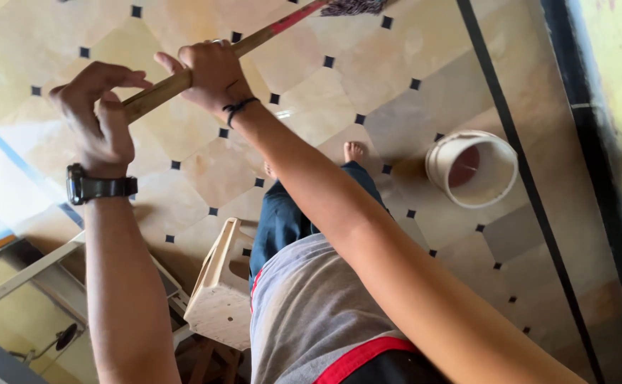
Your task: The person is mopping the tiled floor using a wet mop and a bucket of water.
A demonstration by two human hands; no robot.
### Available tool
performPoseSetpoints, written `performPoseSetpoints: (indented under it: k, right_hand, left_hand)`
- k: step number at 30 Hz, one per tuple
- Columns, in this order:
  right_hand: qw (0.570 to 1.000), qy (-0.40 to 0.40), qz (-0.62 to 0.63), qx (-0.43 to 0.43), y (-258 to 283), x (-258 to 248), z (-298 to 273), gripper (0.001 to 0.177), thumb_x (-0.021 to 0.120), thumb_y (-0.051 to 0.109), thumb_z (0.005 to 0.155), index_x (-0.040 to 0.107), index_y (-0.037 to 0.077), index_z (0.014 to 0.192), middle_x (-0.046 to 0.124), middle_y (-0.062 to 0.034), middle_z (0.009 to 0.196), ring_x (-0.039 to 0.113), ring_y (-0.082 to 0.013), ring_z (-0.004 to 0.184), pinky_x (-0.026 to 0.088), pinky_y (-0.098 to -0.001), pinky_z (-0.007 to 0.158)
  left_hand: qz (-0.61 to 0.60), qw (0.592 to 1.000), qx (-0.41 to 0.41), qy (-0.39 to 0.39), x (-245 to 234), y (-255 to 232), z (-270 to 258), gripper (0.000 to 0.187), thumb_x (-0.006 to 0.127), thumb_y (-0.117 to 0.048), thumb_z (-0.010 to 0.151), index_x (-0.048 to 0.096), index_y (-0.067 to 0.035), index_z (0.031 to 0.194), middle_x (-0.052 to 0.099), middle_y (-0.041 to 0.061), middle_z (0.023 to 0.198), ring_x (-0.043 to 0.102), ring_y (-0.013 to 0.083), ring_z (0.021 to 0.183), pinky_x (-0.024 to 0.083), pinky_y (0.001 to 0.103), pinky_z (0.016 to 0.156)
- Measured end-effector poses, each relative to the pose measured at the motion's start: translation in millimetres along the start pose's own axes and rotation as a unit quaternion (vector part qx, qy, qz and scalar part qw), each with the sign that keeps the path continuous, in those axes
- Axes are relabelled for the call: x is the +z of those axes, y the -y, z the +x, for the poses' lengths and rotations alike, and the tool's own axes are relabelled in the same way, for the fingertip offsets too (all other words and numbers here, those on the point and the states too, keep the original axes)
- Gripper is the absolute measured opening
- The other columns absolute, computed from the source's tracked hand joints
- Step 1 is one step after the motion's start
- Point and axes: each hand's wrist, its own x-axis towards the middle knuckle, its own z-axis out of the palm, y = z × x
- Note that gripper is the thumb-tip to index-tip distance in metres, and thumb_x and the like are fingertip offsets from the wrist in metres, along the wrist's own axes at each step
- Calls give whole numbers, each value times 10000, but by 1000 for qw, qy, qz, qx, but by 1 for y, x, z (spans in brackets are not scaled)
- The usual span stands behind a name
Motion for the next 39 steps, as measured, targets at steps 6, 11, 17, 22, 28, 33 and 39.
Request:
performPoseSetpoints:
  k: [6,11,17,22,28,33,39]
  right_hand:
    - [996,-66,-58,2,-120,-103,-34,562,631,483,941,598,112,520,599,-136,513,601,-355,499,471,-482,592]
    - [993,-86,-80,32,-233,-208,-100,565,690,401,975,571,91,518,567,-141,502,572,-334,481,456,-463,537]
    - [865,-137,387,289,-367,-322,-206,368,656,190,936,463,31,666,487,-93,659,443,-162,570,349,-371,529]
    - [975,-160,-109,110,-435,-371,-271,526,835,460,1000,556,23,906,628,-126,844,605,-310,817,482,-448,749]
    - [973,-112,-123,163,-498,-342,-313,481,852,413,975,630,16,1132,628,-213,1164,583,-417,1103,461,-505,941]
    - [990,-30,-112,79,-427,-253,-277,309,798,274,968,682,46,1141,630,-212,1162,589,-426,1136,465,-510,1014]
    - [999,-10,2,-36,-290,-95,-266,188,762,157,957,731,65,1119,632,-272,1250,566,-472,1210,422,-514,1085]
  left_hand:
    - [-58,996,3,66,133,-23,42,401,485,-274,1060,702,62,1030,746,182,1019,751,291,955,580,371,879]
    - [-135,988,-31,69,295,-69,57,375,512,-278,997,713,36,1033,751,170,1020,744,283,960,572,385,863]
    - [-457,857,-172,168,486,-135,43,277,591,-176,1036,778,15,1107,759,142,957,690,204,864,546,318,793]
    - [-427,887,-119,131,547,-188,20,185,582,-83,940,712,48,958,700,139,787,671,180,731,537,346,675]
    - [-422,899,-83,86,491,-212,-25,240,558,-170,994,625,39,898,597,89,731,567,153,663,467,342,639]
    - [-448,867,-214,-54,379,-210,-83,329,531,-198,1044,593,27,813,495,16,669,442,116,627,385,325,587]
    - [-411,851,-234,-229,239,-241,-201,452,484,-217,1094,484,-3,696,428,-12,638,354,89,606,308,310,575]
